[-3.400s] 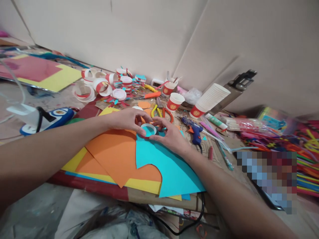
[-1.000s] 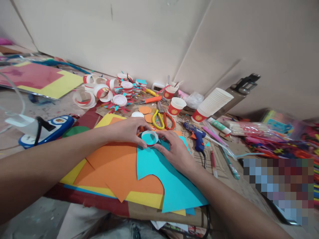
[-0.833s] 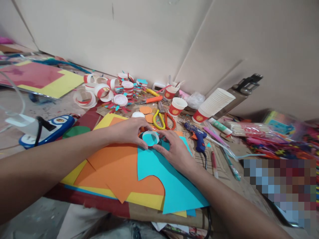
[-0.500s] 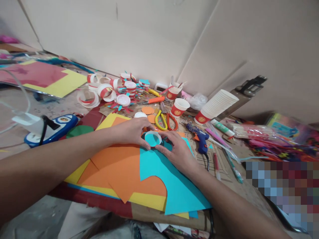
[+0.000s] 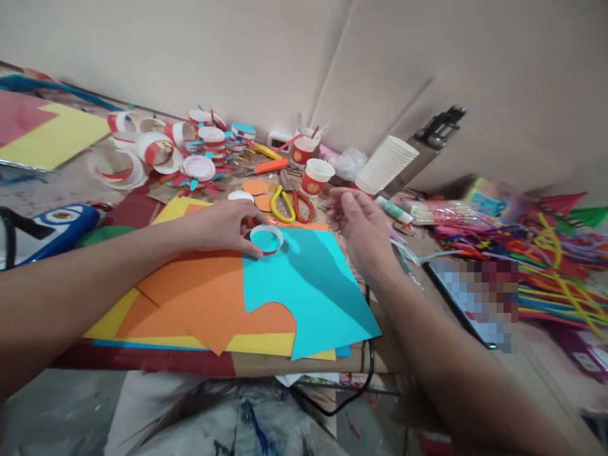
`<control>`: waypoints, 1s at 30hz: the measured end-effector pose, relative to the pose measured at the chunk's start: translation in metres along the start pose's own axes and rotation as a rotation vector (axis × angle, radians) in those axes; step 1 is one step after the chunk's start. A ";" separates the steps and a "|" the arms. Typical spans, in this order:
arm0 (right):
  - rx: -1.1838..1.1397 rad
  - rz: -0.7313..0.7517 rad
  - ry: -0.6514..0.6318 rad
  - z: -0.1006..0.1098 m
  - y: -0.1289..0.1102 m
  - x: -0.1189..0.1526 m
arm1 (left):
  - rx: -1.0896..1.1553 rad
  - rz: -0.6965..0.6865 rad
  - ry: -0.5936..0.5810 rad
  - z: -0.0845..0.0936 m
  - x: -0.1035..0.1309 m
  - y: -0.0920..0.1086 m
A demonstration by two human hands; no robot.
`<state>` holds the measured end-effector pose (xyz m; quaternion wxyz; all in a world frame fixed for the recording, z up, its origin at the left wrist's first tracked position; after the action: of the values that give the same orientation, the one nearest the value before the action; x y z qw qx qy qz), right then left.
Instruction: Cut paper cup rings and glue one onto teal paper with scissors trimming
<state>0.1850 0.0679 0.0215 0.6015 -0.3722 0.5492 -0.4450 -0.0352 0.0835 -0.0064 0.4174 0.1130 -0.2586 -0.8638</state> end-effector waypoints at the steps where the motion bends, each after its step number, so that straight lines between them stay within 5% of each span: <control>1: -0.023 0.021 0.034 0.006 -0.005 -0.002 | -0.007 0.000 -0.001 0.000 0.000 0.000; 7: -0.024 0.081 0.128 0.017 -0.016 0.001 | -0.008 -0.006 0.007 0.001 0.002 0.002; 16: 0.449 0.062 -0.369 -0.057 0.011 0.036 | 0.054 -0.047 0.020 0.000 0.001 0.001; 30: 0.606 0.042 -0.400 -0.069 0.015 0.035 | 0.029 -0.032 -0.013 0.003 0.001 0.003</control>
<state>0.1188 0.0424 -0.0125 0.7892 -0.2452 0.2712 -0.4934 -0.0352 0.0821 -0.0022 0.3999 0.1176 -0.2720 -0.8673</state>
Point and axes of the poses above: each hand's wrist, its own x-axis away from the middle knuckle, its own z-axis out of the back of the hand, y = z × x, the point moved 6 cm from there along -x, towards the middle knuckle, and after that the axes turned 1 degree about z, right-handed, at the moved point
